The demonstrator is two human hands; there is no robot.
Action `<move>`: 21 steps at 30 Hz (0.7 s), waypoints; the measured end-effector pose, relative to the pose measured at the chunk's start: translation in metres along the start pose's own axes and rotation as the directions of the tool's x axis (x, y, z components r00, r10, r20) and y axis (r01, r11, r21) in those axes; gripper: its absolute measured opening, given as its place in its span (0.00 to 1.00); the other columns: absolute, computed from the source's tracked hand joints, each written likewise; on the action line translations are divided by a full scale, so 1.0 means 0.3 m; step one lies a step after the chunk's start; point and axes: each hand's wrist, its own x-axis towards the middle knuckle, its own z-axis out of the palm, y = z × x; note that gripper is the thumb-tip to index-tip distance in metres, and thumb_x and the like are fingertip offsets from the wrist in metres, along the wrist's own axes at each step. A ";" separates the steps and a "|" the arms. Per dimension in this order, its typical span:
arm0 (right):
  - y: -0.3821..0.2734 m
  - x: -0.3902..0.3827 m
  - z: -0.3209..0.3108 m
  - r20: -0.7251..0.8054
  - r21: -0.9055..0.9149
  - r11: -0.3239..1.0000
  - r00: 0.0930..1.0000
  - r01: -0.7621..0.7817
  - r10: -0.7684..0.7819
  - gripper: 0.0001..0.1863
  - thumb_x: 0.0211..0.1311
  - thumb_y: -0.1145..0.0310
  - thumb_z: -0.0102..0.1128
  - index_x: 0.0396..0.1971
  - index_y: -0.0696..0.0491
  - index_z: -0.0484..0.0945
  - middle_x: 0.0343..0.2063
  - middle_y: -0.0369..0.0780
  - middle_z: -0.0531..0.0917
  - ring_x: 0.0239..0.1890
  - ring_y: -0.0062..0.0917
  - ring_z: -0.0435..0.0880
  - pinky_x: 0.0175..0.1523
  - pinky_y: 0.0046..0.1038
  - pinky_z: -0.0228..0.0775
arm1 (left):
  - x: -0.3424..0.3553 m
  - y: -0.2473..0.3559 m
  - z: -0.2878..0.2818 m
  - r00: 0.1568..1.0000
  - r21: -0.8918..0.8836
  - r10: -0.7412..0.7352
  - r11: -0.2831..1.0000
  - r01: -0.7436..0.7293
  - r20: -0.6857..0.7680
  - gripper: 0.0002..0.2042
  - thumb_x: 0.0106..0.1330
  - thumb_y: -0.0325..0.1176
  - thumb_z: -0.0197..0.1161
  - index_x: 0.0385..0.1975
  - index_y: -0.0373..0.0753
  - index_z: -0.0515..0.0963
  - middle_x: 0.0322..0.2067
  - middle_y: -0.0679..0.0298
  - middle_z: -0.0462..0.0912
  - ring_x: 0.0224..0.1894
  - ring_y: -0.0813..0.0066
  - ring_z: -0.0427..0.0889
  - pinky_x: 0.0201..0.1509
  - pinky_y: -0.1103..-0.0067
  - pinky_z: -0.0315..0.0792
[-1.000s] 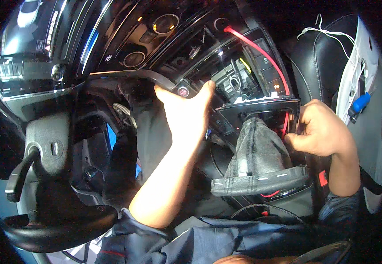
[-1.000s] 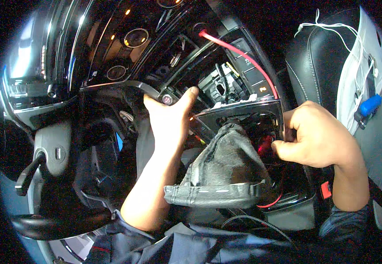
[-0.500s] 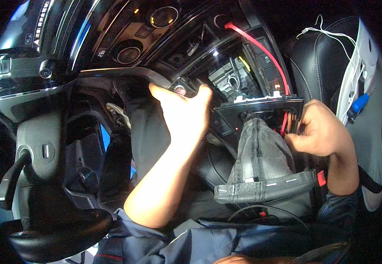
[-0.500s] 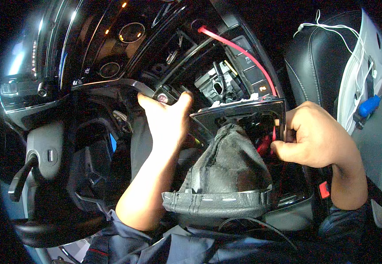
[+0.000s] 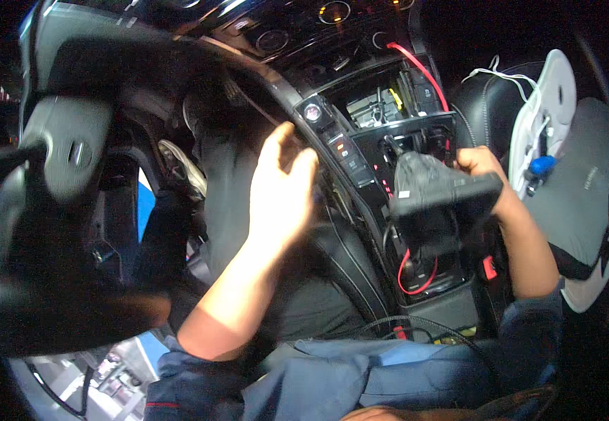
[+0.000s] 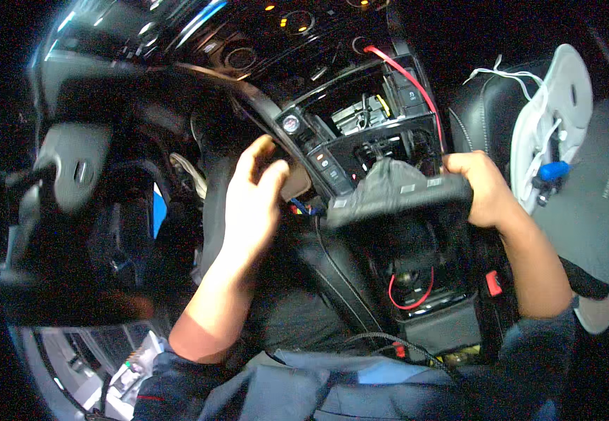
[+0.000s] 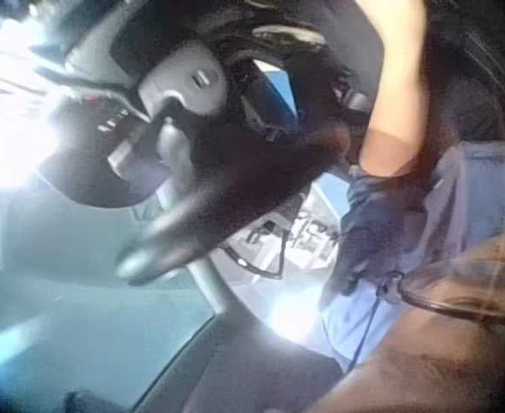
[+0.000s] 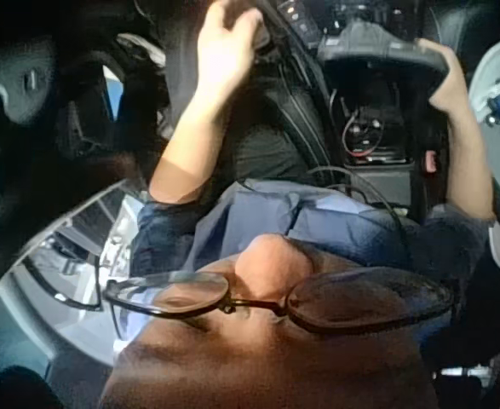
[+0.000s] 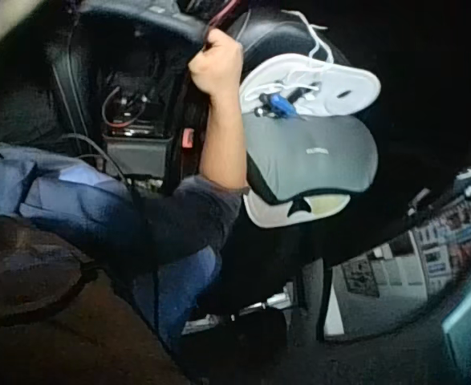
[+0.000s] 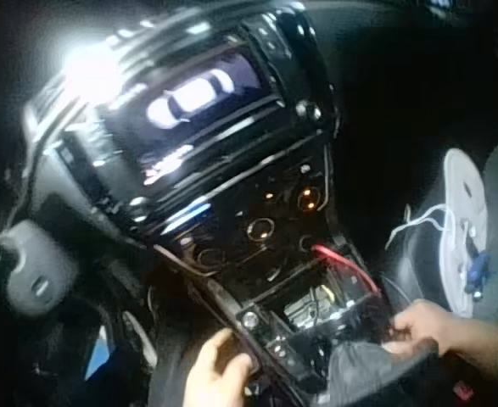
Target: The person removes the center console panel near the gear shifter, disconnects wiring, and installs a small electronic module into the console. The person then reassembles the console and tests the installed device by pressing buttons.
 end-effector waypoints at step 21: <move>-0.161 0.022 -0.031 -0.072 -0.074 0.971 0.973 -0.226 0.221 0.21 0.55 0.66 0.76 0.48 0.55 0.87 0.42 0.39 0.91 0.43 0.23 0.85 0.52 0.32 0.79 | -0.080 -0.005 0.111 0.949 0.110 0.312 0.943 -0.315 0.046 0.29 0.68 0.39 0.63 0.66 0.31 0.68 0.49 0.49 0.84 0.46 0.56 0.87 0.56 0.67 0.78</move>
